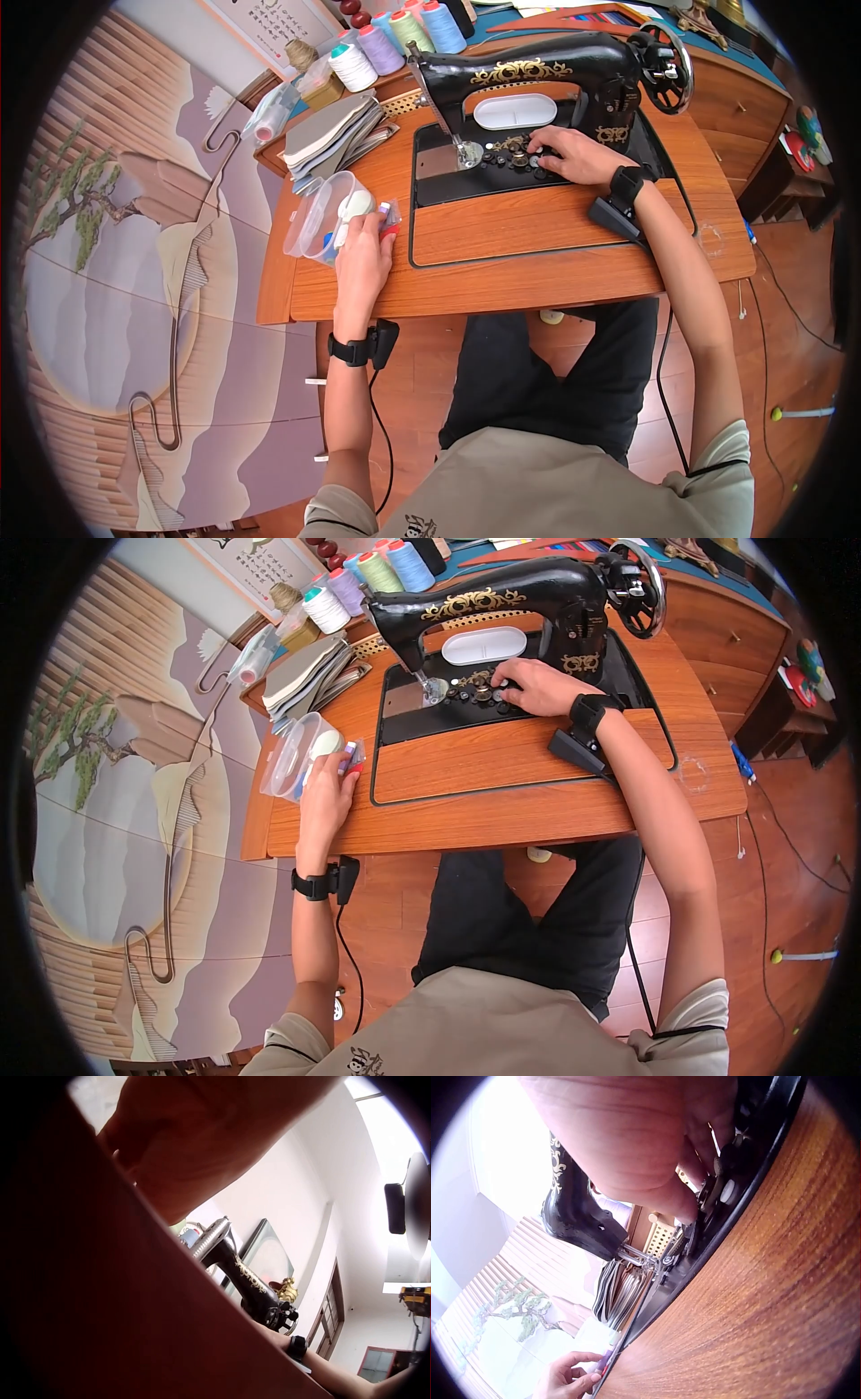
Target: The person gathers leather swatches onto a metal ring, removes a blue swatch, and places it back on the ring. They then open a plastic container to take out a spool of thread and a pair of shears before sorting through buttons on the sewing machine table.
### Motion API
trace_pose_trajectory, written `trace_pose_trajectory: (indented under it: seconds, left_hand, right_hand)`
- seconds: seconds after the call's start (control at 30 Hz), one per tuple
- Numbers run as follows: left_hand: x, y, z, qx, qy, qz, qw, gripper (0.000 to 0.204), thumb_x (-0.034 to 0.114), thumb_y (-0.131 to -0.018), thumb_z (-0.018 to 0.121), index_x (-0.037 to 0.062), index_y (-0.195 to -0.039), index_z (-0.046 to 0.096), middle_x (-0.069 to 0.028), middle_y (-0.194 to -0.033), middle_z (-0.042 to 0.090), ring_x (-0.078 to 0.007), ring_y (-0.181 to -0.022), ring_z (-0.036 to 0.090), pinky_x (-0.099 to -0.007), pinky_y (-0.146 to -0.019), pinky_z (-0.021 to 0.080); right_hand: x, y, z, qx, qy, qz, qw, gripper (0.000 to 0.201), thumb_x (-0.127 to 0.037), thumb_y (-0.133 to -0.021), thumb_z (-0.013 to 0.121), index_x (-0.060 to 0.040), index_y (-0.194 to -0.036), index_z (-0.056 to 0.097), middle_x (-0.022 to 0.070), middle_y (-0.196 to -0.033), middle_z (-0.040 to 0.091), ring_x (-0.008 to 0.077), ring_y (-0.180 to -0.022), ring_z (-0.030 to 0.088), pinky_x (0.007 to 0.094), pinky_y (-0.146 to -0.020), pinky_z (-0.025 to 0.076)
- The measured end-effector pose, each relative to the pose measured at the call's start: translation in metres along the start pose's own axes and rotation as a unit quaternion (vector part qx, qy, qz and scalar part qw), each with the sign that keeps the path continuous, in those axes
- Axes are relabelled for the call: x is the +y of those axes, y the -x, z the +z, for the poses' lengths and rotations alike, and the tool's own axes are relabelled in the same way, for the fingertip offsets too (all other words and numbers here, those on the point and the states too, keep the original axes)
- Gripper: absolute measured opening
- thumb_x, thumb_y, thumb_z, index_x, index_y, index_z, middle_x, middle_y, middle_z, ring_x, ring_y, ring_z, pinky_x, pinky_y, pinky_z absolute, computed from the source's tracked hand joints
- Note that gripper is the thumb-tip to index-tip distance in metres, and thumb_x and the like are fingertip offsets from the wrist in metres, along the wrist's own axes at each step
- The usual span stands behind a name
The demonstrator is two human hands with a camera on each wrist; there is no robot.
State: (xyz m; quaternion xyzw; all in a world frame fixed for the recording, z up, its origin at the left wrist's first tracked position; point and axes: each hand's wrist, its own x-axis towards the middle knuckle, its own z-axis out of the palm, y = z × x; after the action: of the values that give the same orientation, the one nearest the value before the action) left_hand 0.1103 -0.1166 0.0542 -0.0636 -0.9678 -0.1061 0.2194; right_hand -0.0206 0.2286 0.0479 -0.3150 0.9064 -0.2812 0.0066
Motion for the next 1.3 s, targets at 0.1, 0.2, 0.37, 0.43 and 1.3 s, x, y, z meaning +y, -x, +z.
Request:
trace_pose_trajectory:
  seconds: [0.1, 0.2, 0.37, 0.43, 1.3]
  left_hand:
    - [-0.002, -0.001, 0.000, -0.015, 0.009, 0.000, 1.000, 0.025, 0.010, -0.087, 0.063, 0.0044, -0.111, 0.058, -0.0167, -0.105, 0.061, -0.0380, -0.096, 0.060, -0.0449, -0.076, 0.050]
    - [-0.005, -0.002, 0.000, -0.035, 0.022, -0.005, 0.999, 0.024, 0.009, -0.087, 0.061, 0.0054, -0.110, 0.058, -0.0169, -0.104, 0.061, -0.0381, -0.095, 0.060, -0.0449, -0.076, 0.050]
    - [0.002, -0.002, -0.007, -0.047, 0.041, -0.008, 0.998, 0.022, 0.011, -0.089, 0.059, 0.0063, -0.110, 0.059, -0.0180, -0.100, 0.061, -0.0382, -0.093, 0.060, -0.0455, -0.076, 0.049]
    - [0.005, -0.002, -0.009, -0.061, 0.041, 0.002, 0.997, 0.020, 0.013, -0.089, 0.058, 0.0062, -0.107, 0.061, -0.0188, -0.097, 0.060, -0.0388, -0.092, 0.060, -0.0456, -0.076, 0.048]
    - [-0.038, -0.035, -0.051, 0.090, 0.039, -0.029, 0.995, 0.015, 0.009, -0.089, 0.060, 0.0011, -0.102, 0.060, -0.0126, -0.088, 0.065, -0.0206, -0.062, 0.058, -0.0343, -0.061, 0.047]
  right_hand:
    - [-0.001, 0.001, -0.001, 0.001, 0.002, 0.001, 1.000, 0.027, -0.017, -0.093, 0.056, -0.0027, -0.116, 0.058, 0.0160, -0.121, 0.057, 0.0334, -0.118, 0.052, 0.0415, -0.101, 0.042]
    - [-0.002, 0.001, -0.002, -0.001, 0.002, 0.002, 1.000, 0.027, -0.017, -0.093, 0.056, -0.0028, -0.116, 0.058, 0.0159, -0.121, 0.057, 0.0331, -0.118, 0.052, 0.0411, -0.101, 0.042]
    - [-0.002, 0.001, -0.002, -0.001, 0.009, -0.004, 1.000, 0.027, -0.017, -0.093, 0.056, -0.0028, -0.116, 0.058, 0.0158, -0.121, 0.057, 0.0328, -0.118, 0.052, 0.0407, -0.101, 0.042]
    - [-0.002, 0.001, -0.002, -0.004, 0.002, 0.001, 1.000, 0.027, -0.017, -0.093, 0.056, -0.0028, -0.116, 0.058, 0.0160, -0.121, 0.057, 0.0330, -0.118, 0.052, 0.0409, -0.101, 0.043]
    - [-0.002, 0.001, -0.002, -0.010, 0.002, 0.009, 1.000, 0.028, -0.018, -0.093, 0.056, -0.0035, -0.118, 0.057, 0.0158, -0.123, 0.056, 0.0331, -0.119, 0.051, 0.0413, -0.101, 0.042]
